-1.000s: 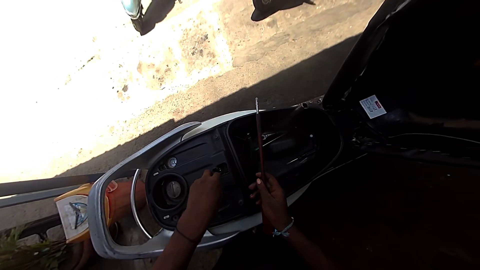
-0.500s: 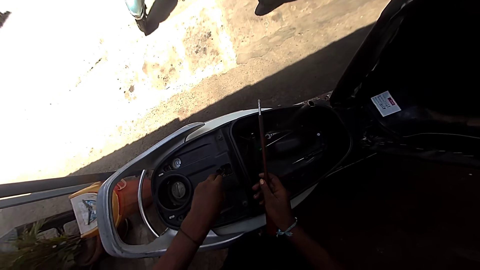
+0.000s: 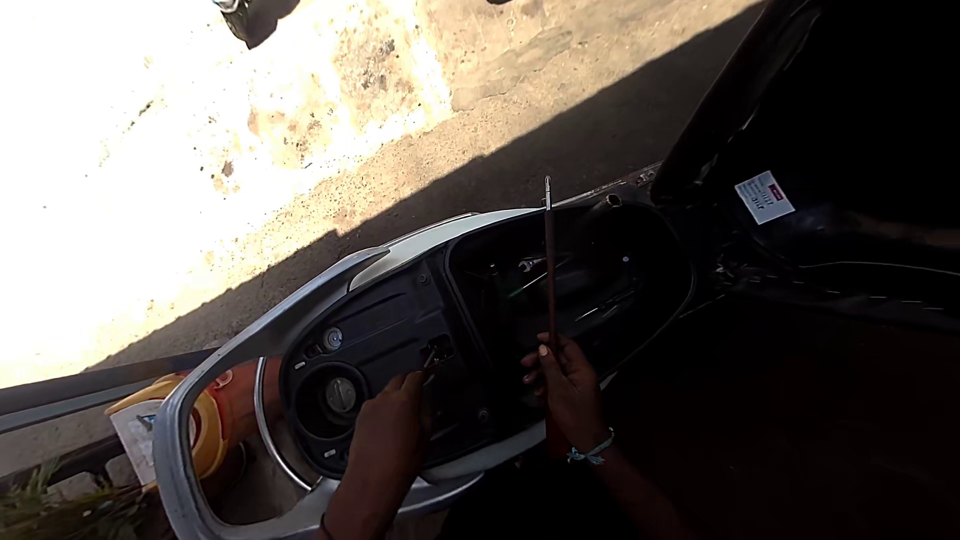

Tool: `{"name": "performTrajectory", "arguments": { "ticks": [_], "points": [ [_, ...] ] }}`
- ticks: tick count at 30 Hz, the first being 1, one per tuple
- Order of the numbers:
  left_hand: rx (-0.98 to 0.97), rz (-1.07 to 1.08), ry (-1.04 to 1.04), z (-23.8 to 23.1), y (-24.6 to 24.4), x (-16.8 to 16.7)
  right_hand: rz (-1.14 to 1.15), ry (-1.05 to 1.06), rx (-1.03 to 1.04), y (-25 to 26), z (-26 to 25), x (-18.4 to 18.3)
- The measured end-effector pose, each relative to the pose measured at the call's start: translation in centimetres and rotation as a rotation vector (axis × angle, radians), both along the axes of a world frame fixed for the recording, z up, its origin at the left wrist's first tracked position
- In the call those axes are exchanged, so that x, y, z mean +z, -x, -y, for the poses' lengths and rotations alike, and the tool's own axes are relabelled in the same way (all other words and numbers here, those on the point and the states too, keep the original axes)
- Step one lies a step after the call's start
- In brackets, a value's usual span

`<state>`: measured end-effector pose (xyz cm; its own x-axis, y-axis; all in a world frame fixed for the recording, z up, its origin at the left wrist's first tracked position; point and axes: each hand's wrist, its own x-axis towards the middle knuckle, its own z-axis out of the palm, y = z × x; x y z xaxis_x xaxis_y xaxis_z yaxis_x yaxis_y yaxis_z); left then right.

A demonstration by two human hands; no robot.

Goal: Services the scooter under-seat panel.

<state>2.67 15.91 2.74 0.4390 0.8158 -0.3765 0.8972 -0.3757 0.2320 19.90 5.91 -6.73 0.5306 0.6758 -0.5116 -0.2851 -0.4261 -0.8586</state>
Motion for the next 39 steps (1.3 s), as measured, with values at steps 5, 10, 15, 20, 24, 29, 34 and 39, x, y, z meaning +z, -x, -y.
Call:
{"name": "performTrajectory", "arguments": {
  "ticks": [5,10,15,20,24,29,34,39],
  "points": [
    [0.113,-0.232,0.233,0.2,-1.1,0.5,-0.029,-0.041,0.023,0.5,-0.9,0.1],
    [0.218,-0.517,0.536,-0.7,-3.8,1.2,-0.065,-0.057,0.055,1.1,-0.8,0.3],
    [1.027,0.419,0.9,0.3,-0.8,-1.3,-0.094,-0.05,0.161,0.5,-0.3,0.2],
    [1.368,1.264,0.93,3.8,-0.8,-2.0,-0.072,-0.126,0.443,1.2,0.8,2.2],
    [1.056,1.297,0.773,5.1,-1.0,-3.1,0.351,-0.298,0.671,4.0,2.0,3.8],
    [1.238,1.189,0.498,5.3,-1.7,-3.0,0.117,-0.352,0.645,4.4,2.3,4.3],
    [1.208,1.434,0.596,6.1,-2.2,-2.0,-0.541,-0.006,0.468,4.3,-1.0,5.8],
    [0.994,1.271,0.456,6.1,-1.3,-0.6,-0.334,-0.067,0.478,4.4,-1.4,5.0]
  ]
}}
